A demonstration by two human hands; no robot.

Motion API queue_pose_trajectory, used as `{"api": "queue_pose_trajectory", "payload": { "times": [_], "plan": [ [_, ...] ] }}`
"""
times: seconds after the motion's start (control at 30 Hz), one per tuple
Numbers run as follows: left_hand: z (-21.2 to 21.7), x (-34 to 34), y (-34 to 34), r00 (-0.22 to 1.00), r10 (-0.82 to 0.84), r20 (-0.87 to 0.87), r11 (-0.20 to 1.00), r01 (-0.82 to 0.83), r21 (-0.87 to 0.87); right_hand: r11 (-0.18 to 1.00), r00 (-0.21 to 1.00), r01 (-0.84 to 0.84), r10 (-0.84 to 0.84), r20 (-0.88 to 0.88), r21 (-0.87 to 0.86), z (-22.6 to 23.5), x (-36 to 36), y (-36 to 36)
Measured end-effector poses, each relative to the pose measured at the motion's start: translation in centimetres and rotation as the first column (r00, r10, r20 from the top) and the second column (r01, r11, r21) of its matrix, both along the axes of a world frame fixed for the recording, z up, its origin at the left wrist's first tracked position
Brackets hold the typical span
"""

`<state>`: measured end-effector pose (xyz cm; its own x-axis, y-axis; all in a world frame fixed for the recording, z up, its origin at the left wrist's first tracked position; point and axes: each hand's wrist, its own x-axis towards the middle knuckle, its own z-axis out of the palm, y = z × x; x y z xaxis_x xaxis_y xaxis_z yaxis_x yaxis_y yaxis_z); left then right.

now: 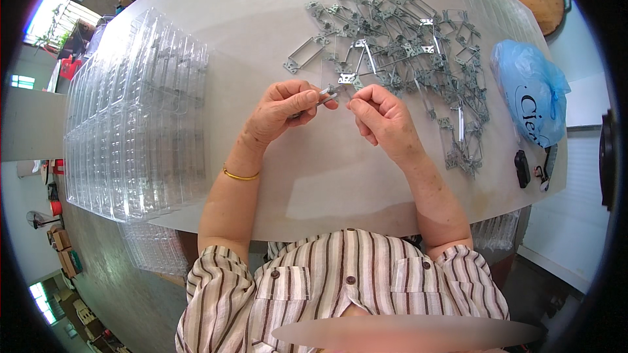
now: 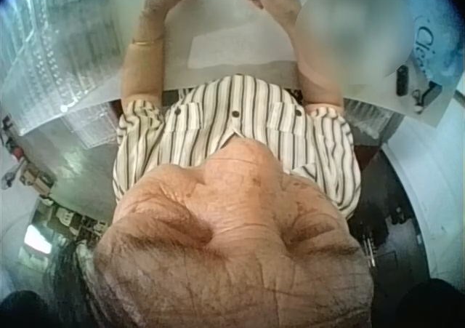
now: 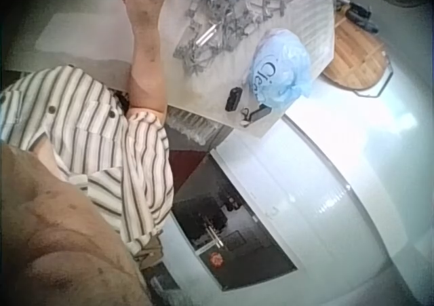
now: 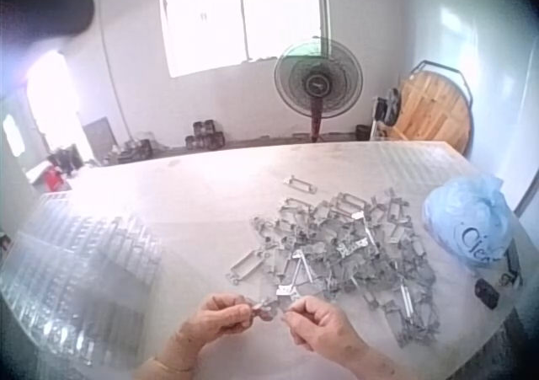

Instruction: The person assembles small metal parts by hand, then places the assembled components into plastic packaging trays.

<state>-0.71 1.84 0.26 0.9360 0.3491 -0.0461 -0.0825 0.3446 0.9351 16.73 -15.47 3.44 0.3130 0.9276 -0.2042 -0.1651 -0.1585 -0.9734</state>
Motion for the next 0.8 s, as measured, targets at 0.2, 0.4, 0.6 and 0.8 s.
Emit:
{"api": "queue_pose_trajectory", "payload": {
  "times": [0.2,0.4,0.6,0.8],
  "plan": [
    [0.2,0.1,-0.3,1.0,0.0,-0.015,1.0,0.0,-0.022,1.0,1.0,0.013,-0.013,-0.007,0.014,-0.1,0.0,0.1],
    [-0.2,0.1,-0.3,0.999,-0.031,-0.017,0.999,0.031,-0.016,1.0,0.999,0.01,-0.01,-0.031,-0.004,-0.1,0.0,0.2],
    [0.0,0.0,-0.5,0.997,-0.04,-0.072,0.999,0.039,-0.011,0.995,0.984,-0.089,0.095,-0.15,0.047,-0.3,0.6,0.2],
    [0.0,0.0,-0.6,0.995,-0.072,-0.063,0.997,0.071,-0.006,0.989,0.886,-0.125,0.148,-0.44,0.081,-0.3,1.3,0.0]
  ]
}}
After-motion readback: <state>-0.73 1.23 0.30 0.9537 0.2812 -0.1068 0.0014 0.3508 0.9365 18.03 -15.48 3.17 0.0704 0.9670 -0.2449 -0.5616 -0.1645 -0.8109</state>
